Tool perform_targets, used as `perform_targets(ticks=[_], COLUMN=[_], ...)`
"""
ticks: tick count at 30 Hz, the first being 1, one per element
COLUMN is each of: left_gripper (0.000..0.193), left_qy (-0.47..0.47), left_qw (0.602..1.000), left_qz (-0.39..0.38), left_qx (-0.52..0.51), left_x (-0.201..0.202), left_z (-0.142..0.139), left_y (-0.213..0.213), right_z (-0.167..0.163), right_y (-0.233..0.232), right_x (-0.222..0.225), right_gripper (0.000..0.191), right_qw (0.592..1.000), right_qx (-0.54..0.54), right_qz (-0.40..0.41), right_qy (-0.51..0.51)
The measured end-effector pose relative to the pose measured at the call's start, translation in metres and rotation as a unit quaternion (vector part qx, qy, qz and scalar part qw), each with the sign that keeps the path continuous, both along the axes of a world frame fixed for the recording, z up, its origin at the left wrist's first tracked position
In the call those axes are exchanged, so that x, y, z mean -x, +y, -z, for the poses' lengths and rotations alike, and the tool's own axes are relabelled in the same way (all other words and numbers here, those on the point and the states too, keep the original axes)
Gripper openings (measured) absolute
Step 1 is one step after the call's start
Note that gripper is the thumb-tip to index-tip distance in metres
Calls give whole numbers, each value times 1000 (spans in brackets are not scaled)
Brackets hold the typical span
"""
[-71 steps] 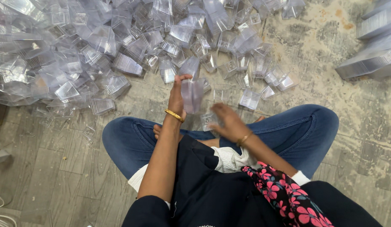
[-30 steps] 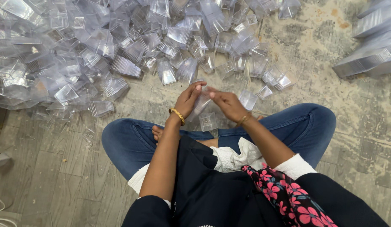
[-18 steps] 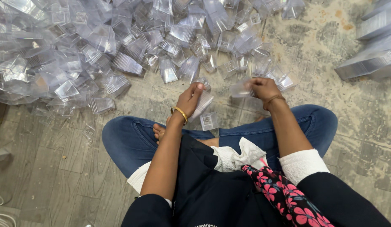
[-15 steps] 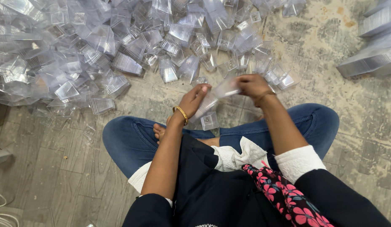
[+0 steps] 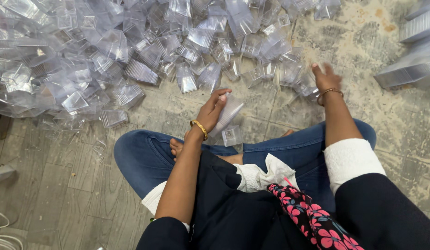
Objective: The person sits cross-legged on the floor in front of a large pile of clear plastic cups. They pick up cups one at a time, nest them together into stacks, and place the finished stacks on the floor beside them.
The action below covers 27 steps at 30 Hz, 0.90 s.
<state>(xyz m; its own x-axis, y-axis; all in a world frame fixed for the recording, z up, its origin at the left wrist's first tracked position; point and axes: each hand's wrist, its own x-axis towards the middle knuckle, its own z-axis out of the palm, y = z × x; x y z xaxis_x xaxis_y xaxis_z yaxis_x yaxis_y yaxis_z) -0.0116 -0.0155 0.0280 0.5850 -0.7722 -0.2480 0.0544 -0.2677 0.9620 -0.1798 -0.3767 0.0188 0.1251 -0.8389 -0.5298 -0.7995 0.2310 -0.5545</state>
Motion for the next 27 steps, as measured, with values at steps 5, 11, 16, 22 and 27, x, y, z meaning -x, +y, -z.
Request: perform_targets(ticks=[5, 11, 16, 22, 27], left_gripper=[50, 63, 56, 49, 50], left_qy=[7, 51, 62, 43, 72], left_qw=[994, 985, 990, 997, 995], left_qz=[-34, -46, -60, -55, -27], left_qx=[100, 157, 108, 35, 58], left_x=[-7, -10, -12, -7, -9], left_z=[3, -1, 1, 18, 12], left_y=[1, 2, -1, 5, 1], right_z=[12, 27, 43, 47, -6], right_y=[46, 55, 44, 68, 88], right_x=[-23, 4, 5, -52, -52], right_gripper=[74, 50, 22, 31, 23], right_qw=[969, 974, 936, 918, 911], right_qx=[-211, -116, 215, 187, 33], right_qz=[-62, -165, -212, -286, -211], right_qy=[-112, -108, -182, -203, -353])
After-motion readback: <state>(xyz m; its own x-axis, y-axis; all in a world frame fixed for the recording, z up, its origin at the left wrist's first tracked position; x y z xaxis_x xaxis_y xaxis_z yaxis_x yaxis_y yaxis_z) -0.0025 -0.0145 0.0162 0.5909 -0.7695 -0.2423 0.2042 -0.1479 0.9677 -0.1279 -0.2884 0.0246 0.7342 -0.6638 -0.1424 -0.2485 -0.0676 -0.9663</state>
